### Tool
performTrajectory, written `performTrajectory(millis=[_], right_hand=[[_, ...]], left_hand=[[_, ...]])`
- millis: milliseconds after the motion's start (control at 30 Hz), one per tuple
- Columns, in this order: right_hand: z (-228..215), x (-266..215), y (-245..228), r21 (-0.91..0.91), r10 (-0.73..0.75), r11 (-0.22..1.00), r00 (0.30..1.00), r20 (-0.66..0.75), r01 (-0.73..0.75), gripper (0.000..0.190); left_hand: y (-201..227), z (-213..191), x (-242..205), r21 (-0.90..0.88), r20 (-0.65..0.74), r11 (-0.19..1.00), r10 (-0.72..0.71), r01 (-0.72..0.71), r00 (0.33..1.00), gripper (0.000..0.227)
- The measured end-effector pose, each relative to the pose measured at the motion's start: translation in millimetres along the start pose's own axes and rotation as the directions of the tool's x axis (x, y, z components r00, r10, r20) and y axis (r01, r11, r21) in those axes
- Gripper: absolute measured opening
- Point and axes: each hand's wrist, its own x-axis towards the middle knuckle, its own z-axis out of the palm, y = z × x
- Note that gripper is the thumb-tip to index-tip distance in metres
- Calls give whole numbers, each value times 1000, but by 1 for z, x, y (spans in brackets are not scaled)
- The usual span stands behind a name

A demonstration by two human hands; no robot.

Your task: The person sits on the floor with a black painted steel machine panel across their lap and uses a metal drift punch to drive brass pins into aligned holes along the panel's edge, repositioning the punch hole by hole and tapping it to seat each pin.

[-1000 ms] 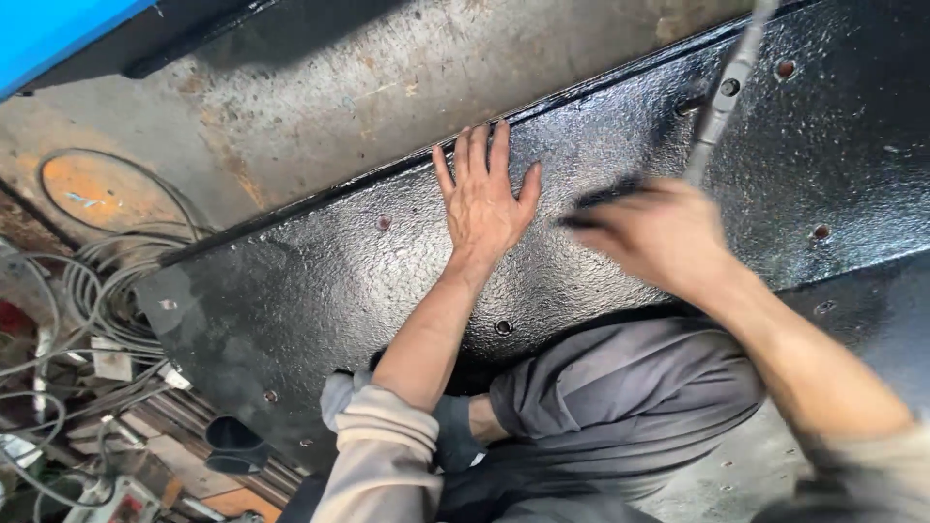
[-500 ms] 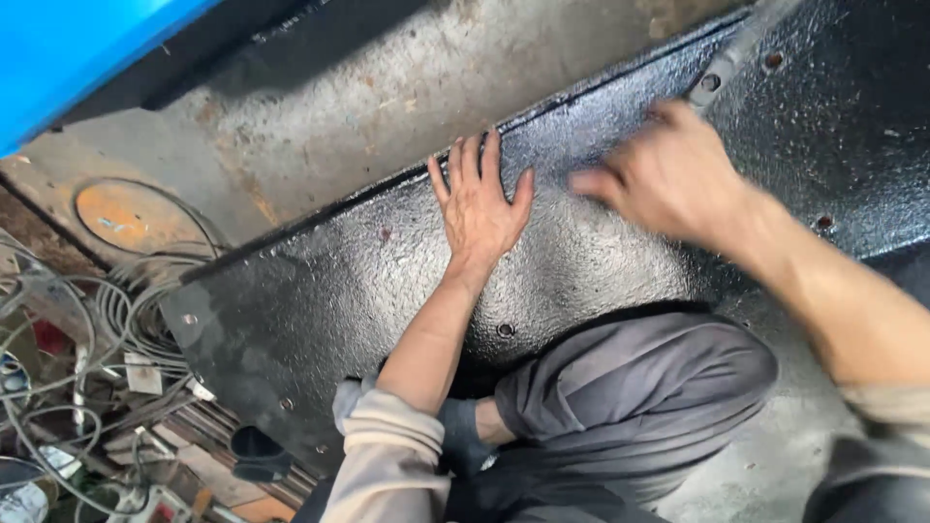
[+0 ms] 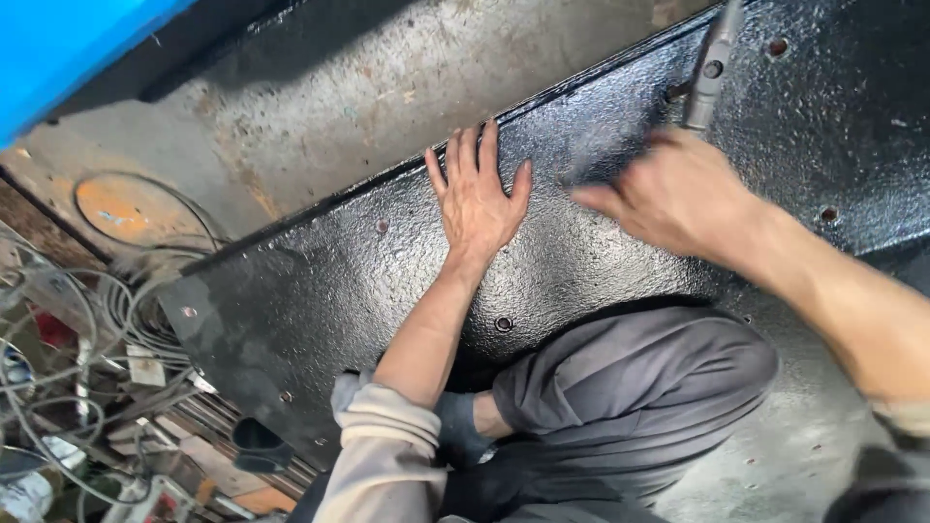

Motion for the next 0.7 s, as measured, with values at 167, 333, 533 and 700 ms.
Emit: performTrajectory(millis=[167, 333, 533, 700], right_hand=[[54, -42, 69, -643, 60, 697, 919, -390, -318, 56], [0, 5, 63, 353, 743, 627, 669, -5, -694, 59], [-35, -6, 46, -297, 291, 908, 954, -64, -297, 41], [-16, -27, 60, -641, -56, 765, 986, -159, -60, 32]], left_hand=[[-4, 4, -1, 46, 9, 999, 20, -20, 1000, 72], [-1, 4, 1, 33, 21, 999, 4, -5, 1000, 73], [-3, 2, 0, 35, 34, 999, 3, -4, 999, 73], [-1, 0, -1, 14, 42, 999, -30, 29, 999, 73]])
